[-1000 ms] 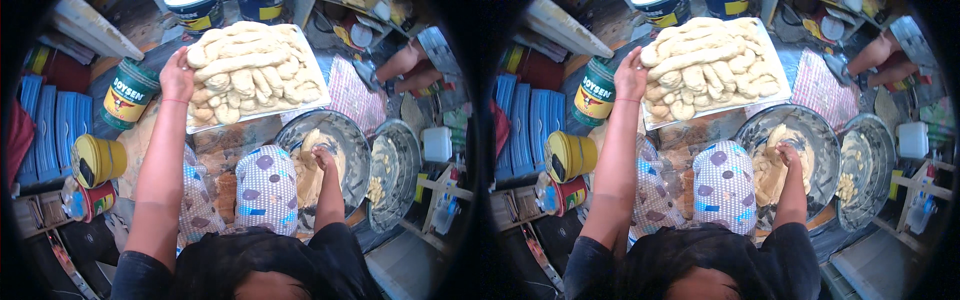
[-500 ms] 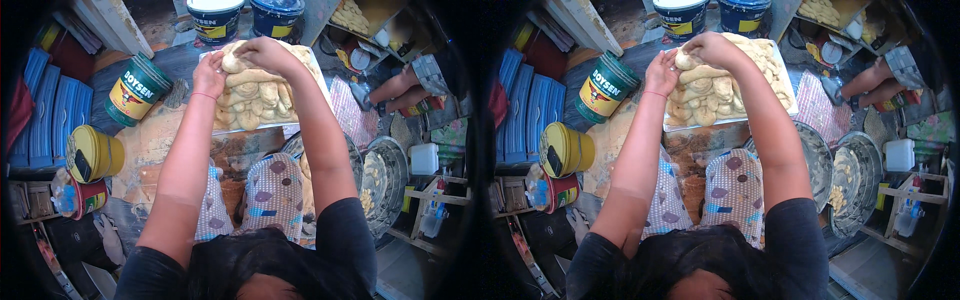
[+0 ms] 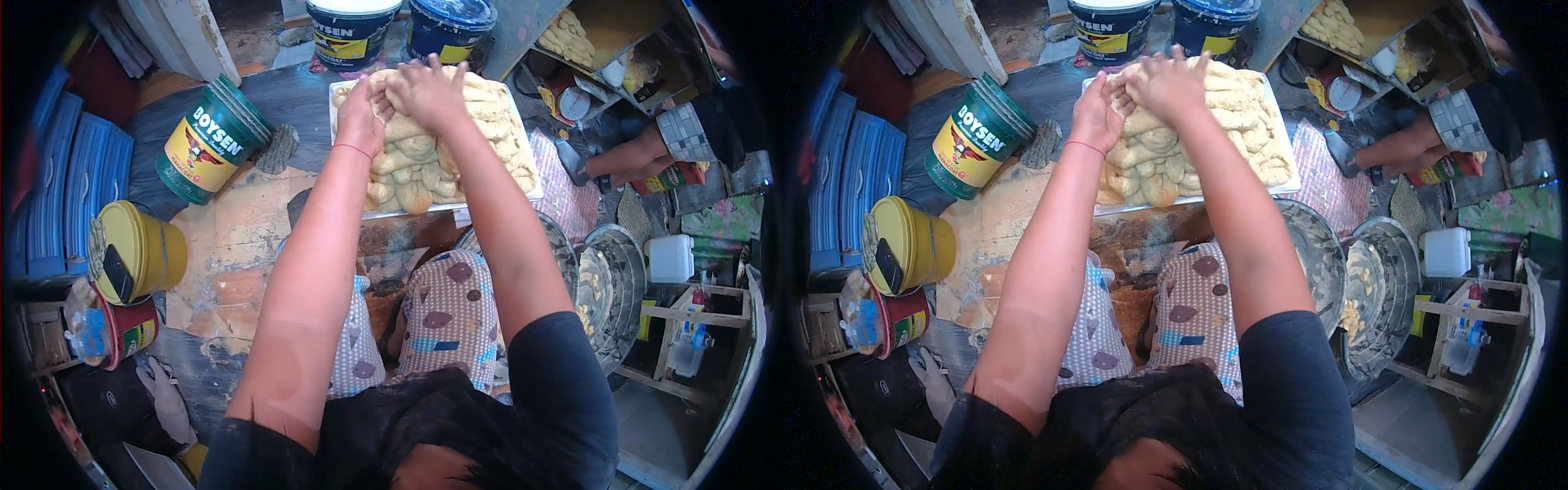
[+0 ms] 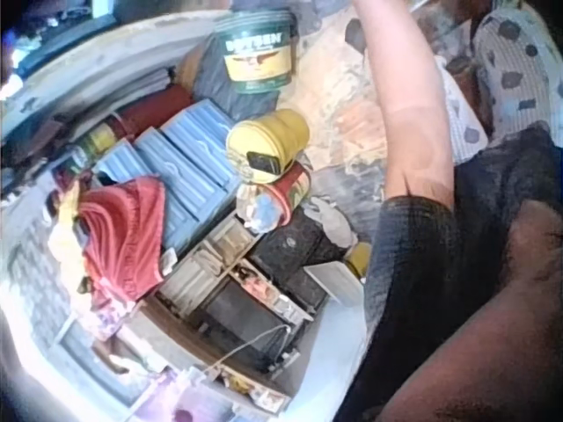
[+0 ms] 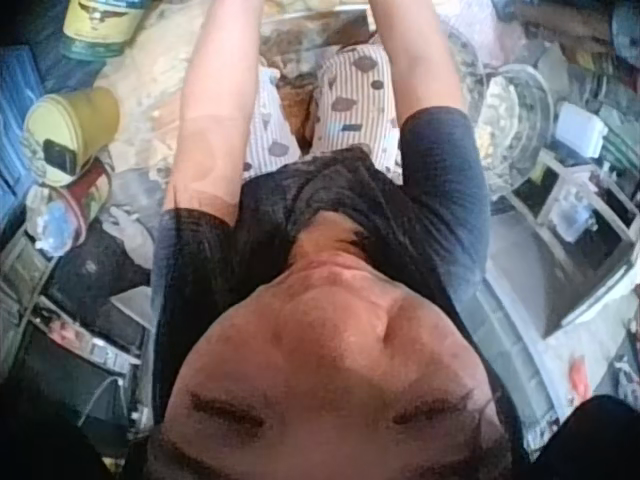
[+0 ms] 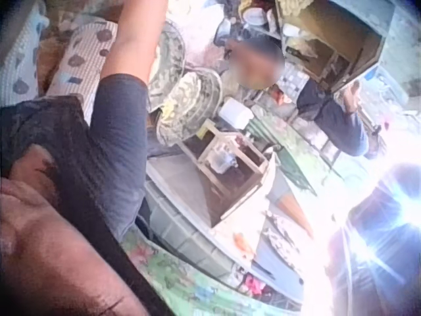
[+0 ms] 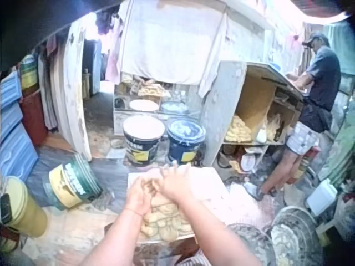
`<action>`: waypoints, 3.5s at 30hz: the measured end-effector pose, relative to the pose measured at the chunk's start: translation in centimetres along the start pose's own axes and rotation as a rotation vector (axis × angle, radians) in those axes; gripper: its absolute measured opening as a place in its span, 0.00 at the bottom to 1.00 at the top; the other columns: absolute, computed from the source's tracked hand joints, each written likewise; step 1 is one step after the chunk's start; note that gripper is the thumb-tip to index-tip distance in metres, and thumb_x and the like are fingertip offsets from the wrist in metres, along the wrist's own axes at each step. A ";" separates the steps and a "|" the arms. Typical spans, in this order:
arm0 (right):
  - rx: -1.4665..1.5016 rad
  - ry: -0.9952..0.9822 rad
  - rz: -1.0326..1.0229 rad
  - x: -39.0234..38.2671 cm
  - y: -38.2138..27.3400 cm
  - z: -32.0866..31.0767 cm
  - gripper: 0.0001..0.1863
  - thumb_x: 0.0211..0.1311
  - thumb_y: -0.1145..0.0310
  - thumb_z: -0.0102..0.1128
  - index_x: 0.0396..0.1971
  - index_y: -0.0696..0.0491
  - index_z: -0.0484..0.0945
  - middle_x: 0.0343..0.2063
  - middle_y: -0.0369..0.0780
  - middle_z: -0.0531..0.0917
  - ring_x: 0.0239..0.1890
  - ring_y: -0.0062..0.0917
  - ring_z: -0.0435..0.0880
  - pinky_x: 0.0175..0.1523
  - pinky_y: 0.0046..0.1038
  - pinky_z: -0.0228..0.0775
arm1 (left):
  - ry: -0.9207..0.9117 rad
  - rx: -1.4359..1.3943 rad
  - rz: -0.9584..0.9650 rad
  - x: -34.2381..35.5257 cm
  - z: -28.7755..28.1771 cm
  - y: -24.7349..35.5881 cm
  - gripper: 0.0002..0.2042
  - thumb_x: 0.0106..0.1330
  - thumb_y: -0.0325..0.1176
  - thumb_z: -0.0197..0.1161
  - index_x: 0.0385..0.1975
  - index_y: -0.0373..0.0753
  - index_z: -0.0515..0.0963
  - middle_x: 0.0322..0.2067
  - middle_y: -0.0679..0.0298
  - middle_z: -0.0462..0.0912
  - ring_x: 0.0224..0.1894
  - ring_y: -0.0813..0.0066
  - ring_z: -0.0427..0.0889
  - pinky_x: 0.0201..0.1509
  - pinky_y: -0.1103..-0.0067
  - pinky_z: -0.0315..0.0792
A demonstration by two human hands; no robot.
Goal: Knead and shape dough into long pieces and place them on a tray.
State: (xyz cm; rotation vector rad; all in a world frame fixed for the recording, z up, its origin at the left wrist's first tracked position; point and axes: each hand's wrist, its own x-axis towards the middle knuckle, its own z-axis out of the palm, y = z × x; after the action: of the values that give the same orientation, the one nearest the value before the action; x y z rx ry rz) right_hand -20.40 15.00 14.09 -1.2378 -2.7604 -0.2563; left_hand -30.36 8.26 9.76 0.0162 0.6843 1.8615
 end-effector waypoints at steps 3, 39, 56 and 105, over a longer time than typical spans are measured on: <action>0.166 -0.083 0.218 1.4 3.8 -0.1 0.32 0.63 0.43 0.28 0.61 0.47 0.58 0.63 0.39 0.57 0.67 0.31 0.48 0.65 0.51 0.33 | -0.111 0.825 0.212 -0.8 0.8 0.3 0.23 0.60 0.44 0.55 0.46 0.29 0.71 0.38 0.54 0.78 0.42 0.65 0.76 0.49 0.76 0.67; 0.588 -1.085 0.703 -53.9 6.0 26.3 0.26 0.44 0.48 0.58 0.36 0.54 0.80 0.39 0.46 0.80 0.39 0.36 0.80 0.44 0.31 0.71 | -1.202 2.148 0.307 -21.2 -0.4 -28.9 0.25 0.62 0.51 0.49 0.48 0.33 0.72 0.63 0.47 0.49 0.65 0.52 0.49 0.66 0.64 0.46; 0.679 -0.215 1.866 -52.9 21.6 26.5 0.42 0.42 0.61 0.62 0.61 0.54 0.55 0.53 0.48 0.68 0.54 0.41 0.69 0.57 0.35 0.61 | -0.603 1.656 -0.180 -16.6 -2.2 -31.4 0.22 0.65 0.50 0.46 0.37 0.35 0.77 0.46 0.53 0.73 0.51 0.61 0.68 0.56 0.75 0.59; 1.628 0.169 1.258 -53.0 25.5 23.1 0.13 0.51 0.66 0.53 0.35 0.58 0.74 0.30 0.36 0.77 0.37 0.24 0.74 0.47 0.26 0.64 | -0.493 1.596 -0.315 -15.4 -2.8 -33.6 0.25 0.64 0.53 0.45 0.35 0.34 0.77 0.40 0.54 0.78 0.46 0.64 0.73 0.51 0.75 0.63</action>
State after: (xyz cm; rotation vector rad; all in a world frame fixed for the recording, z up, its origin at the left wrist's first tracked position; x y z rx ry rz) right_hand 33.20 -2.49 -14.44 -1.6164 -0.7711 1.4354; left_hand 3.66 1.56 -3.38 1.2458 1.4963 0.5658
